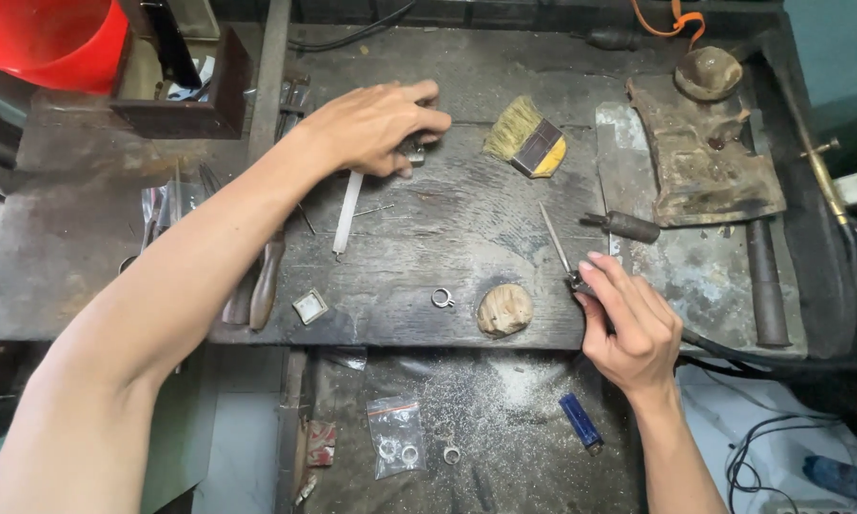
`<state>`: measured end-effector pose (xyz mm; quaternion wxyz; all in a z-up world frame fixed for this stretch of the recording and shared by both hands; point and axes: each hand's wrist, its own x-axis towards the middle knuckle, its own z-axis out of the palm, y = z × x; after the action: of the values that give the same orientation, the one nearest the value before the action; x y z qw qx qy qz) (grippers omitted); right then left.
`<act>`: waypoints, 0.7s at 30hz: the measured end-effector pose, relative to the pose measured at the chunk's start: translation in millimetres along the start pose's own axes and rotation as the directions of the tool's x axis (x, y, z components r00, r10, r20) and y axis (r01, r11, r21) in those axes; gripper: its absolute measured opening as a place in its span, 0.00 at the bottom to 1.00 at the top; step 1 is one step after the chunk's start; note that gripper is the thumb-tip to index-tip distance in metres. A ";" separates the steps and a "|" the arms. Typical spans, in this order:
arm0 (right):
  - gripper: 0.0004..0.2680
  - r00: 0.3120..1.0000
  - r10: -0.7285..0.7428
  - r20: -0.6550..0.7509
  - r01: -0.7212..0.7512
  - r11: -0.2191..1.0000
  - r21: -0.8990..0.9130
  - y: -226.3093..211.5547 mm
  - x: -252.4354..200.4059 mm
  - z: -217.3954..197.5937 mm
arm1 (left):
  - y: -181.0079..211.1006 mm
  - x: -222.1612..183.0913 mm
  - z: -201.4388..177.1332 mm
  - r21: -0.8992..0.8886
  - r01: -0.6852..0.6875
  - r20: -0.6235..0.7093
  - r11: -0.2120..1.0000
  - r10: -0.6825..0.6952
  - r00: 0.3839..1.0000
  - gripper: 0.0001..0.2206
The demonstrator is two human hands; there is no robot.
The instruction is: Polishing and filing a ring held in a wooden clamp using hand files and a rotary tool in a workshop.
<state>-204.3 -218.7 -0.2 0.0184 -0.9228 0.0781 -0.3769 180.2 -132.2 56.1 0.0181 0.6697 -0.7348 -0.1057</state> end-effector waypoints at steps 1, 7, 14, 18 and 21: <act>0.07 1.000 0.000 -0.001 0.000 1.000 -0.002 -0.4 -0.3 -0.1 | 0.5 -0.2 -7.2 0.001 -0.001 -0.001 1.000 0.001 1.000 0.17; 0.07 1.000 0.003 0.006 -0.003 1.000 -0.002 0.8 -1.4 0.7 | -15.3 0.7 -35.6 -0.279 0.146 -0.039 0.949 -0.163 0.986 0.13; 0.07 1.000 -0.002 0.006 0.002 1.000 0.004 1.6 -1.9 0.8 | -42.8 -1.8 -9.7 -0.125 0.140 -0.491 0.982 -0.184 0.852 0.24; 0.07 1.000 0.002 0.006 -0.002 1.000 -0.001 2.8 -2.6 1.8 | -32.2 -0.2 9.7 0.028 0.170 -0.513 0.985 -0.132 0.848 0.07; 0.07 1.000 -0.001 0.008 0.001 1.000 -0.001 2.9 -3.2 1.5 | -23.6 -1.0 24.3 -0.066 0.170 -0.337 0.983 -0.183 0.924 0.06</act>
<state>-205.9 -221.2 -3.8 0.0183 -0.9243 0.0779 -0.3731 199.4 -130.0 28.2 0.1476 0.7408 -0.6553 -0.0022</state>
